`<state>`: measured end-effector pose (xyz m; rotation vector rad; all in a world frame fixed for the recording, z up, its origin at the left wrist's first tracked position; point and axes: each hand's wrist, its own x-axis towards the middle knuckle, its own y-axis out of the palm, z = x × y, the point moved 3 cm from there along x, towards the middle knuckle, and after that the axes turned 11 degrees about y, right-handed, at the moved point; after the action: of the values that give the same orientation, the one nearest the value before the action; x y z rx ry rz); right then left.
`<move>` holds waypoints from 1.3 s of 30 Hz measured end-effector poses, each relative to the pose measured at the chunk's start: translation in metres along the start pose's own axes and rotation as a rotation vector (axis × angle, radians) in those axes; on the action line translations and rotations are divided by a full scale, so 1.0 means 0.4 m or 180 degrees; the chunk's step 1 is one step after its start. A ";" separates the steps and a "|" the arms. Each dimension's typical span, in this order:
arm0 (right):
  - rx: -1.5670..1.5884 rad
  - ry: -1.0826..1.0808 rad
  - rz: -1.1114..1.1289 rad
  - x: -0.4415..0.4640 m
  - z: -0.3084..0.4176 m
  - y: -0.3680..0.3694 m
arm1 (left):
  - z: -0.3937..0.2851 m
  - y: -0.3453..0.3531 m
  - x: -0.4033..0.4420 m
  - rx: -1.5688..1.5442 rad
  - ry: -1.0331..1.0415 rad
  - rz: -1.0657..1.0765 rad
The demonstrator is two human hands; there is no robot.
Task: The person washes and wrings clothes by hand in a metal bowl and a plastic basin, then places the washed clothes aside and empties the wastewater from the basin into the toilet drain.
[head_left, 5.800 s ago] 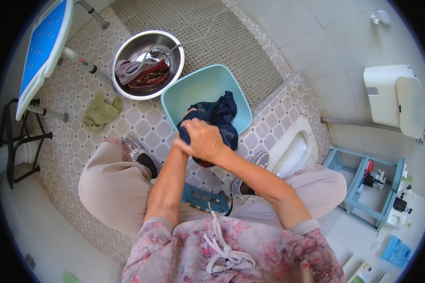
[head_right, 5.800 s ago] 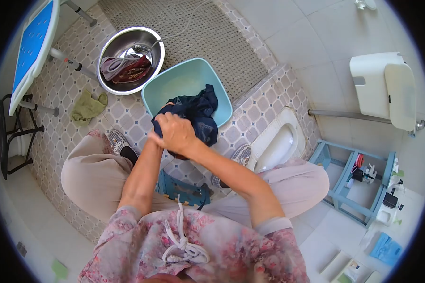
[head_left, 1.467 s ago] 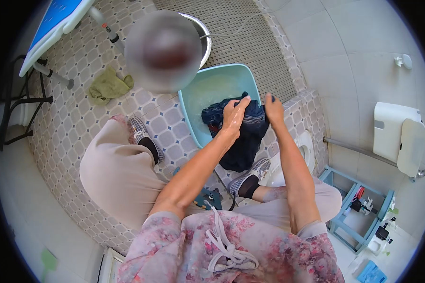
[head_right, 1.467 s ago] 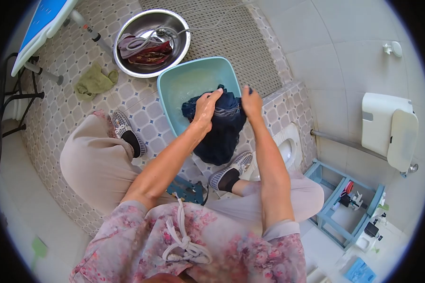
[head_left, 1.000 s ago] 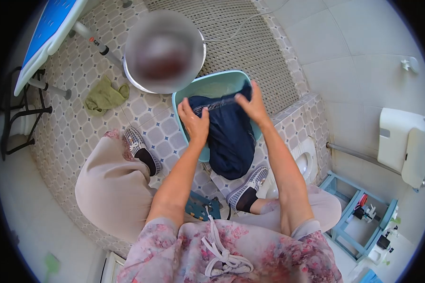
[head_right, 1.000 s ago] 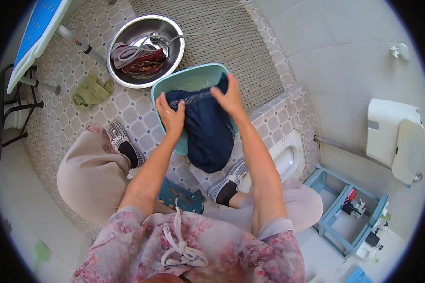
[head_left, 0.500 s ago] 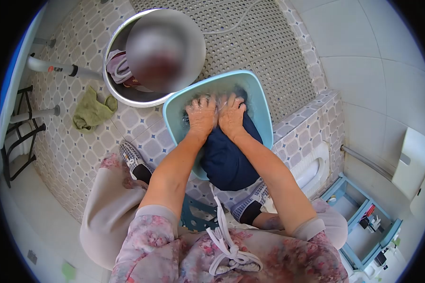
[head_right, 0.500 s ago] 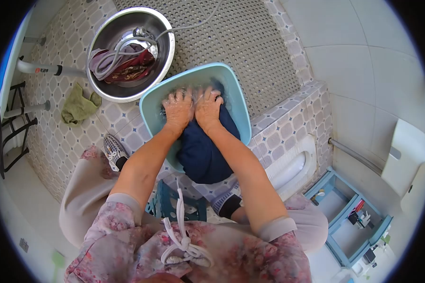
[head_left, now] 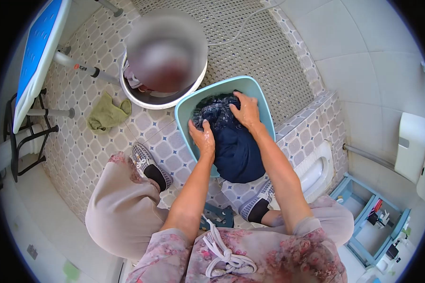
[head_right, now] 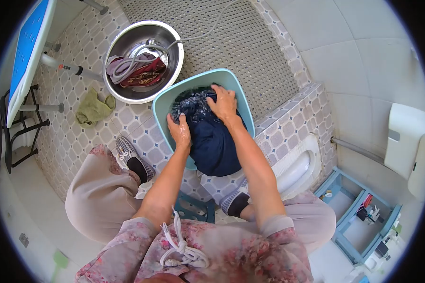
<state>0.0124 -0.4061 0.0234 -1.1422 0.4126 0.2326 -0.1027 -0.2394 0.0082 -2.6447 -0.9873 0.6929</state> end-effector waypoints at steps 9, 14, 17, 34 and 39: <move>0.0476 -0.0997 0.0017 -0.068 0.088 0.009 | 0.002 -0.050 0.072 -0.2036 -0.1703 0.1193; 0.0984 -0.1615 -0.0144 -0.280 0.190 -0.131 | -0.024 -0.045 0.093 -0.2586 -0.1588 0.1580; 0.1271 -0.1688 -0.0080 -0.359 0.226 -0.133 | -0.047 -0.025 0.092 -0.3057 -0.1101 0.1501; 0.0215 -0.0543 -0.1182 -0.332 0.307 -0.041 | -0.045 0.040 -0.081 -0.5567 -0.1668 0.2585; 0.0331 0.0500 -0.0980 -0.221 0.244 -0.067 | -0.095 0.028 -0.057 -0.2439 -0.1554 0.0850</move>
<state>-0.0379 -0.3249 0.1181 -1.1086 0.3767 -0.1472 -0.0922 -0.2648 0.0446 -3.4021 -1.2178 1.2780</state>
